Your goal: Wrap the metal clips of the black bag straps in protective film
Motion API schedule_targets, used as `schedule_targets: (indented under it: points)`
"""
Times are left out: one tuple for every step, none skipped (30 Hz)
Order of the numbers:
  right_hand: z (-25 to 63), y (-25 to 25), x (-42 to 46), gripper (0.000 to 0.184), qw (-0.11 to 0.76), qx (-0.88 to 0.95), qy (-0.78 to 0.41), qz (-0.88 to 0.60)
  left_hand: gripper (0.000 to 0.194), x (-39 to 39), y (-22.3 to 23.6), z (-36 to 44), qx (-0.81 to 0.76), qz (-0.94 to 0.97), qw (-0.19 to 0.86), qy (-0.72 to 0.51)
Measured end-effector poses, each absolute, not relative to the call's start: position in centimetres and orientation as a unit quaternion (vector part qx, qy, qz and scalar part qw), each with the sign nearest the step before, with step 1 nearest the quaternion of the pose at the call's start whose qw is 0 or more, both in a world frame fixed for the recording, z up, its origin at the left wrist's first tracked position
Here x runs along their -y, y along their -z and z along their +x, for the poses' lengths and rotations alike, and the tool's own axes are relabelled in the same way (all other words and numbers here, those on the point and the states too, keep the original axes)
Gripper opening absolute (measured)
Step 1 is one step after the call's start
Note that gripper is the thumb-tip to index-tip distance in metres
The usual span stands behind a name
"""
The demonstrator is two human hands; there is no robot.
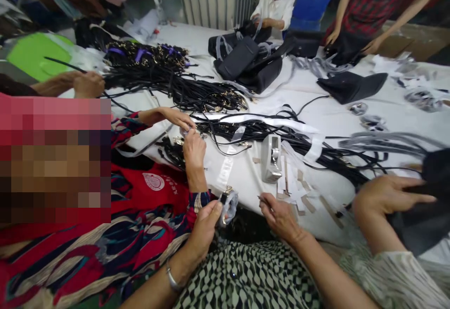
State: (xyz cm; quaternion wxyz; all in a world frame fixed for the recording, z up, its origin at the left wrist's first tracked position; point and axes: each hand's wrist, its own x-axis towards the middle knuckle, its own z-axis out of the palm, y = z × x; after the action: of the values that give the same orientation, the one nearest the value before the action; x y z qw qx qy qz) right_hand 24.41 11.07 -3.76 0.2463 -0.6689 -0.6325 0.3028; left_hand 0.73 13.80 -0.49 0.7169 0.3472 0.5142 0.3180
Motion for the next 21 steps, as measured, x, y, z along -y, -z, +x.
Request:
schedule_targets:
  points:
    - [23.1, 3.0, -11.1, 0.035, 0.288, 0.569, -0.390, -0.664, 0.043, -13.9, 0.2, 1.0, -0.513, 0.349, 0.716, -0.321]
    - [22.0, 2.2, -11.1, 0.039, 0.323, 0.495, -0.476, -0.651, 0.043, -14.0, 0.0, 1.1, -0.513, 0.350, 0.714, -0.324]
    - [20.9, 1.4, -11.2, 0.044, 0.350, 0.421, -0.555, -0.626, 0.044, -14.0, -0.3, 1.3, -0.513, 0.350, 0.713, -0.327]
    - [20.0, 0.6, -11.3, 0.049, 0.369, 0.354, -0.621, -0.594, 0.044, -14.0, -0.5, 1.3, -0.514, 0.349, 0.711, -0.329]
    - [19.3, -0.1, -11.3, 0.053, 0.382, 0.304, -0.668, -0.561, 0.045, -13.9, -0.6, 1.3, -0.516, 0.349, 0.709, -0.330]
    - [18.8, -0.7, -11.3, 0.056, 0.393, 0.271, -0.697, -0.536, 0.046, -13.9, -0.7, 1.2, -0.517, 0.350, 0.707, -0.332]
    - [18.4, -1.1, -11.2, 0.059, 0.401, 0.253, -0.709, -0.522, 0.047, -13.8, -0.8, 1.1, -0.517, 0.352, 0.706, -0.332]
    - [18.1, -1.4, -11.2, 0.061, 0.406, 0.248, -0.711, -0.519, 0.047, -13.7, -0.9, 1.0, -0.517, 0.354, 0.704, -0.333]
    - [17.9, -1.6, -11.1, 0.062, 0.405, 0.249, -0.708, -0.522, 0.047, -13.6, -0.9, 0.9, -0.518, 0.357, 0.702, -0.334]
    - [17.8, -1.6, -10.9, 0.061, 0.404, 0.249, -0.704, -0.528, 0.047, -13.6, -1.0, 0.8, -0.519, 0.358, 0.700, -0.335]
    - [17.7, -1.6, -10.8, 0.058, 0.405, 0.244, -0.703, -0.531, 0.047, -13.5, -1.1, 0.8, -0.520, 0.356, 0.699, -0.338]
    - [17.6, -1.6, -10.8, 0.055, 0.409, 0.233, -0.706, -0.529, 0.047, -13.5, -1.1, 0.7, -0.521, 0.352, 0.699, -0.341]
    - [17.5, -1.6, -10.7, 0.051, 0.414, 0.220, -0.713, -0.522, 0.046, -13.5, -1.2, 0.7, -0.520, 0.348, 0.700, -0.345]
    - [17.4, -1.6, -10.6, 0.049, 0.419, 0.207, -0.723, -0.509, 0.046, -13.5, -1.3, 0.7, -0.519, 0.344, 0.701, -0.348]
    - [17.4, -1.6, -10.6, 0.047, 0.424, 0.196, -0.735, -0.492, 0.045, -13.5, -1.4, 0.7, -0.517, 0.342, 0.703, -0.350]
    - [17.4, -1.6, -10.5, 0.045, 0.431, 0.186, -0.745, -0.473, 0.044, -13.5, -1.4, 0.6, -0.516, 0.342, 0.703, -0.350]
    - [17.4, -1.6, -10.5, 0.043, 0.438, 0.178, -0.755, -0.454, 0.044, -13.5, -1.4, 0.6, -0.516, 0.342, 0.703, -0.350]
    - [17.5, -1.6, -10.5, 0.042, 0.447, 0.169, -0.763, -0.436, 0.043, -13.5, -1.3, 0.6, -0.516, 0.341, 0.703, -0.351]
    - [17.6, -1.6, -10.5, 0.041, 0.461, 0.161, -0.767, -0.417, 0.043, -13.6, -1.2, 0.5, -0.516, 0.341, 0.703, -0.351]
    - [17.8, -1.7, -10.5, 0.040, 0.476, 0.153, -0.768, -0.399, 0.043, -13.6, -1.1, 0.5, -0.516, 0.341, 0.702, -0.352]
    - [17.9, -1.8, -10.6, 0.040, 0.492, 0.147, -0.768, -0.383, 0.043, -13.6, -1.0, 0.5, -0.517, 0.340, 0.703, -0.352]
